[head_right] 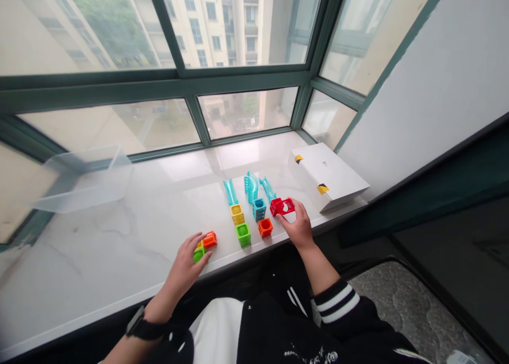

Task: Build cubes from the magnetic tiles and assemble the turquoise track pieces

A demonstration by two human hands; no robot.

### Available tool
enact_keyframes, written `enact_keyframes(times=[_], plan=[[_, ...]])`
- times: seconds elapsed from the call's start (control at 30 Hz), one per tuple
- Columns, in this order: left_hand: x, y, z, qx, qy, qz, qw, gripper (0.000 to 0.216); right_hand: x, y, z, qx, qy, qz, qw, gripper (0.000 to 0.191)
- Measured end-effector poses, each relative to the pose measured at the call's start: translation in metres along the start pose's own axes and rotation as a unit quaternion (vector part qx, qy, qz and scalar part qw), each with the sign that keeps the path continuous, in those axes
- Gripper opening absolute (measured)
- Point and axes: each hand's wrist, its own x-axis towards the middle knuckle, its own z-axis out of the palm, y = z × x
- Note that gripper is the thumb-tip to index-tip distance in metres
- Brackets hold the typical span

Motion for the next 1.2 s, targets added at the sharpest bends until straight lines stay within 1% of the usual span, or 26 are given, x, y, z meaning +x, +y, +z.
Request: enact_keyframes(times=[0.13, 0.23, 0.4, 0.6, 0.8, 0.93, 1.03, 1.13, 1.2], plan=[[-0.006, -0.024, 0.008, 0.066, -0.009, 0.000, 0.998, 0.052, 0.006, 0.023, 0.013, -0.017, -0.026, 0.045, 0.999, 0.065], [-0.008, -0.032, 0.015, 0.085, -0.016, -0.004, 0.996, 0.051, 0.010, 0.035, 0.026, -0.021, -0.048, 0.068, 0.996, 0.066], [-0.008, -0.033, 0.023, 0.111, -0.025, -0.012, 0.993, 0.051, 0.017, 0.047, 0.043, -0.026, -0.065, 0.075, 0.995, 0.066], [-0.009, -0.040, 0.027, 0.122, -0.027, -0.021, 0.992, 0.053, 0.020, 0.057, 0.053, -0.025, -0.081, 0.081, 0.993, 0.065], [-0.010, -0.043, 0.030, 0.132, -0.033, -0.025, 0.990, 0.048, 0.019, 0.066, 0.058, -0.001, -0.087, 0.099, 0.991, 0.067], [-0.010, -0.045, 0.030, 0.139, -0.034, -0.019, 0.989, 0.047, 0.018, 0.069, 0.060, 0.035, -0.104, 0.130, 0.985, 0.070], [-0.010, -0.045, 0.029, 0.143, -0.039, -0.017, 0.989, 0.046, 0.019, 0.069, 0.061, 0.048, -0.105, 0.146, 0.983, 0.070], [-0.009, -0.045, 0.029, 0.140, -0.043, -0.018, 0.989, 0.046, 0.019, 0.070, 0.062, 0.034, -0.106, 0.145, 0.983, 0.067], [-0.009, -0.044, 0.029, 0.136, -0.040, -0.020, 0.990, 0.046, 0.019, 0.072, 0.063, 0.023, -0.112, 0.143, 0.983, 0.061]])
